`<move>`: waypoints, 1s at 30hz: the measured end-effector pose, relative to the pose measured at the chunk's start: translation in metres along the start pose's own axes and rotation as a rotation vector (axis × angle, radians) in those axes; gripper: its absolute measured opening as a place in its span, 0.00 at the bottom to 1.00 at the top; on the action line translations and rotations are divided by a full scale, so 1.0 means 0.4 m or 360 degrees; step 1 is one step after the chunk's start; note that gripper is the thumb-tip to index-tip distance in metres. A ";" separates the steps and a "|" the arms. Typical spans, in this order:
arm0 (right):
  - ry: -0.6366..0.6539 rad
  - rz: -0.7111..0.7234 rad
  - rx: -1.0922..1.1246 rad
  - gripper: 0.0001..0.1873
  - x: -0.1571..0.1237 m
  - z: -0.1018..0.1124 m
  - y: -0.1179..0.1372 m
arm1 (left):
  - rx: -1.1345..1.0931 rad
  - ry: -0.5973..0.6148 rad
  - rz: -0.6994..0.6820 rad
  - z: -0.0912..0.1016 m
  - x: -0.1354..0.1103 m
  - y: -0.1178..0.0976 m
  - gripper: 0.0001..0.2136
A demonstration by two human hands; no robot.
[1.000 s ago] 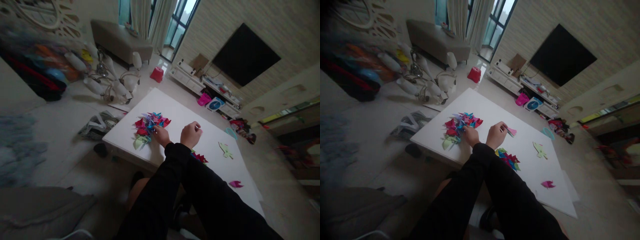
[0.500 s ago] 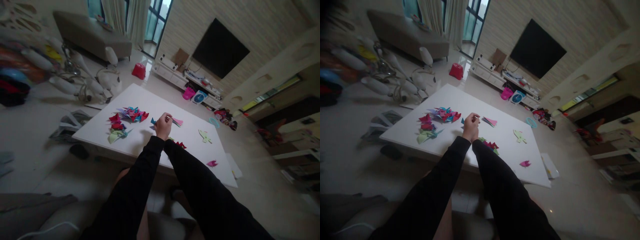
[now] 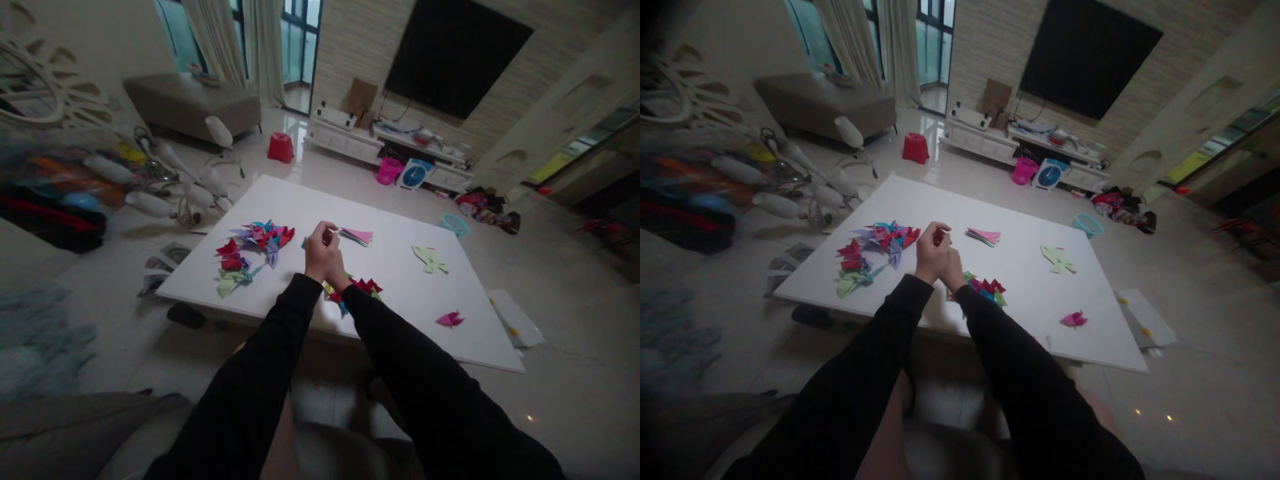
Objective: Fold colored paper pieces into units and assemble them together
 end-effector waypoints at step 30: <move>-0.0115 -0.0305 -0.0475 0.13 -0.238 0.463 -0.121 | 0.0267 0.0602 0.0258 -0.155 -0.152 0.049 0.07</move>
Point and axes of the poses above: each hand's wrist, its own x-axis towards the middle knuckle, its own z-axis out of the back of the hand, y = z × x, the point moved 8 cm from there along x, towards the middle knuckle, and after that the axes turned 6 degrees about -y, right-handed, at the moved point
